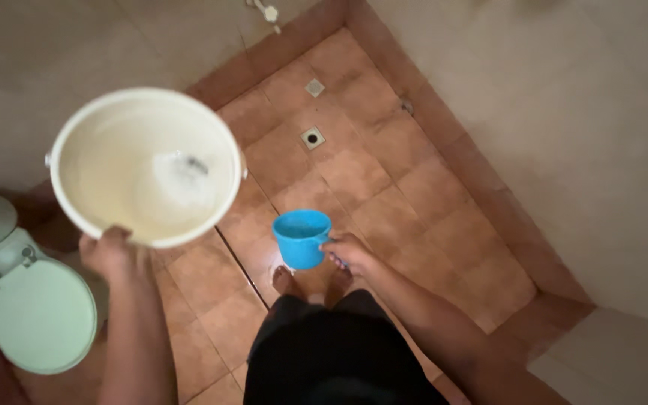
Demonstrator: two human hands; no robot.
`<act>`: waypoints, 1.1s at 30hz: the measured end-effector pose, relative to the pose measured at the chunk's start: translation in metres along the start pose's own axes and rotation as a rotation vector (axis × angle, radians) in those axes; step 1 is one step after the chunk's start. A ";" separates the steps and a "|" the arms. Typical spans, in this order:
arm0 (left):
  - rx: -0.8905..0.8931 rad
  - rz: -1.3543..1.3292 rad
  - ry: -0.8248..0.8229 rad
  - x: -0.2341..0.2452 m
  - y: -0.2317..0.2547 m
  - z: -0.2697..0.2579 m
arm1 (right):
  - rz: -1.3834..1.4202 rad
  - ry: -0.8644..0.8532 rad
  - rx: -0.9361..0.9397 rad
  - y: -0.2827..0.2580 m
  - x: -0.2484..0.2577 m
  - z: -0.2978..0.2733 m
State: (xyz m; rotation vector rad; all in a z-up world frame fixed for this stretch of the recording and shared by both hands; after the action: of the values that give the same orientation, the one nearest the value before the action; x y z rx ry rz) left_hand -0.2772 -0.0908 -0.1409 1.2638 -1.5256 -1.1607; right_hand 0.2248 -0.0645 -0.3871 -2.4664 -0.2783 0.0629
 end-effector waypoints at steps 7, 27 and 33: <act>-0.059 -0.119 -0.072 0.062 -0.021 0.053 | 0.099 0.260 0.193 -0.173 0.090 0.152; 0.160 -0.213 -0.276 -0.074 -0.103 0.136 | 0.128 0.291 0.446 -0.174 0.017 0.025; 0.258 -0.192 -0.247 -0.072 -0.106 0.154 | -0.083 0.323 0.217 -0.118 -0.038 -0.043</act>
State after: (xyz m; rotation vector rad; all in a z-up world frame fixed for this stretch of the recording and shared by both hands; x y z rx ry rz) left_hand -0.3888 -0.0042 -0.2829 1.5097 -1.8118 -1.3131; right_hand 0.1706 -0.0084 -0.2818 -2.2039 -0.2192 -0.3216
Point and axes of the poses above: each hand's wrist, its own z-axis towards the middle knuckle, its own x-axis out of the back of the hand, y = z × x, the point moved 10 cm from there along z, towards the middle knuckle, and after that the axes turned 12 degrees about y, right-handed, at the moved point
